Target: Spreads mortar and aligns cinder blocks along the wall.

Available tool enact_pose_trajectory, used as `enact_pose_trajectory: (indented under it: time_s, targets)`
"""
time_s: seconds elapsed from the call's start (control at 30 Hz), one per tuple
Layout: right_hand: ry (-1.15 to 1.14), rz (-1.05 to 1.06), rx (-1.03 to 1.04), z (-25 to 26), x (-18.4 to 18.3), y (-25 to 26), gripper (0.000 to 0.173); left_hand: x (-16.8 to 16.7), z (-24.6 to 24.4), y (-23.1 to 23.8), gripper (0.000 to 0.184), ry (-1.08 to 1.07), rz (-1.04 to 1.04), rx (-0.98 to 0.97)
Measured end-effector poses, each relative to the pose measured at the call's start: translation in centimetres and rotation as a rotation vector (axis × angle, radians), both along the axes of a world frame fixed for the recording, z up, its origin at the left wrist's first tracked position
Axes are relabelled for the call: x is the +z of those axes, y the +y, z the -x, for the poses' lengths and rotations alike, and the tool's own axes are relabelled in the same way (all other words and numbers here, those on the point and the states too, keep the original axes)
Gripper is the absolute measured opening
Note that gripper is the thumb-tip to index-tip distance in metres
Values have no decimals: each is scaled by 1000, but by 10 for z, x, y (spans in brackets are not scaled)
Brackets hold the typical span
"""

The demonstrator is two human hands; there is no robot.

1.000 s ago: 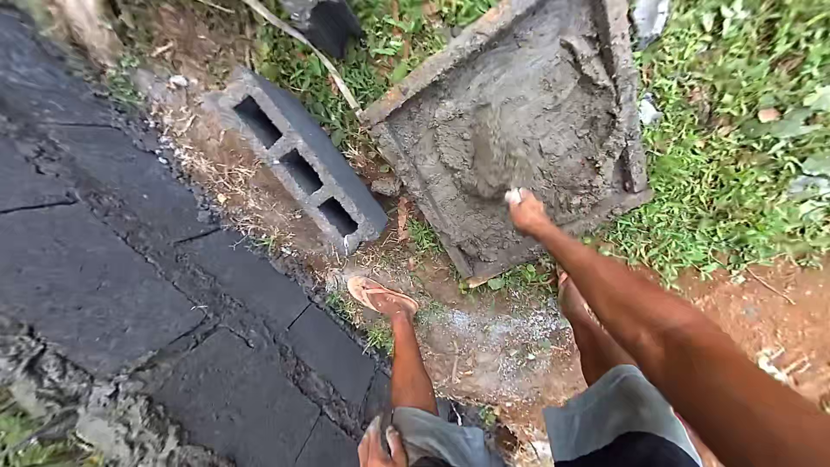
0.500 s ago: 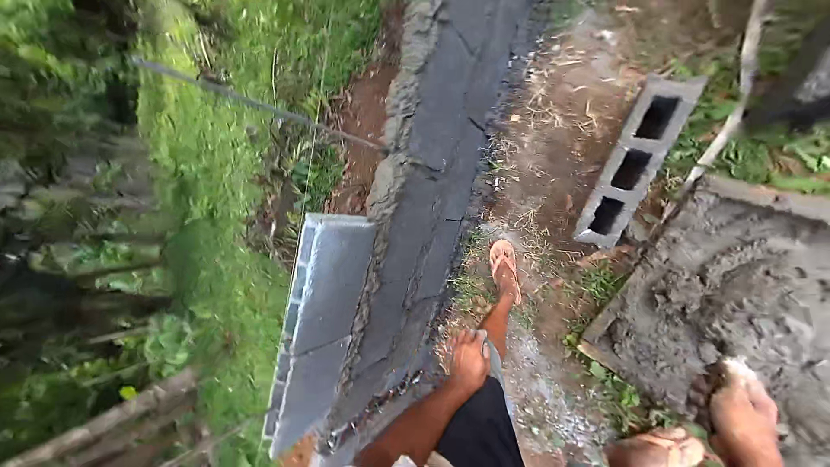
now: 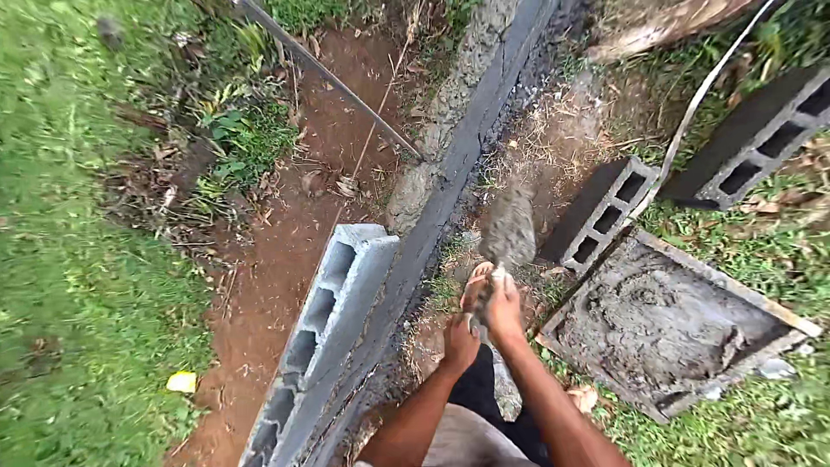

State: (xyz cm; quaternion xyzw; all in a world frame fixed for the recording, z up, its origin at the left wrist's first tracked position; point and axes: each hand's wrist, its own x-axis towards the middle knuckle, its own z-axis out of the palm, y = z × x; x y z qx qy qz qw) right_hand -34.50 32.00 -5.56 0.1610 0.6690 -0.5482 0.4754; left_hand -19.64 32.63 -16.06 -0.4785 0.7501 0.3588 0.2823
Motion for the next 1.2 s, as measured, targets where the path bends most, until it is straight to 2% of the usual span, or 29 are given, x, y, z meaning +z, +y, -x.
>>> enact_pose_trajectory:
  time_s: [0.07, 0.17, 0.23, 0.3, 0.43, 0.5, 0.63, 0.7, 0.73, 0.83, 0.93, 1.07, 1.13, 1.2]
  targets:
    - [-40, 21, 36, -3, 15, -71, 44, 18, -25, -28, 39, -58, -31, 30]
    - [-187, 39, 107, -3, 14, -161, 47, 36, -67, -60, 42, -206, -66, 25]
    - [-237, -10, 96, -16, 16, -194, 46, 41, -93, -76, 46, -291, -106, 29]
    - [-239, -74, 113, -32, 22, -205, 48, 41, -108, -84, 47, -332, -142, 68]
    - [-216, -148, 49, -52, 21, -207, 45, 42, -115, -85, 45, -312, -232, 150]
    - [-145, -179, 120, -51, 20, -200, 48, 42, -110, -88, 42, -272, -276, 171]
    - [61, -251, 634, -38, 51, -168, 55, 48, -93, -95, 37, -154, -308, 220]
    - [89, -289, 843, -22, 46, -169, 55, 47, -87, -98, 36, -101, -294, 222]
    - [74, -307, 873, -12, 35, -171, 54, 47, -85, -100, 36, -89, -289, 220]
    - [38, -328, 774, 14, 7, -170, 55, 46, -78, -105, 35, -73, -251, 237]
    - [16, -242, 672, 24, -8, -156, 52, 34, -84, -105, 35, -57, -234, 208]
    - [75, -164, 627, 46, -11, -131, 50, 30, -90, -100, 39, -119, -233, 160]
    - [126, -81, 538, 51, -8, -93, 50, 35, -89, -95, 40, -127, -179, 157]
    - [201, -113, 487, 52, -15, -32, 56, 31, -82, -85, 39, -115, -129, 101]
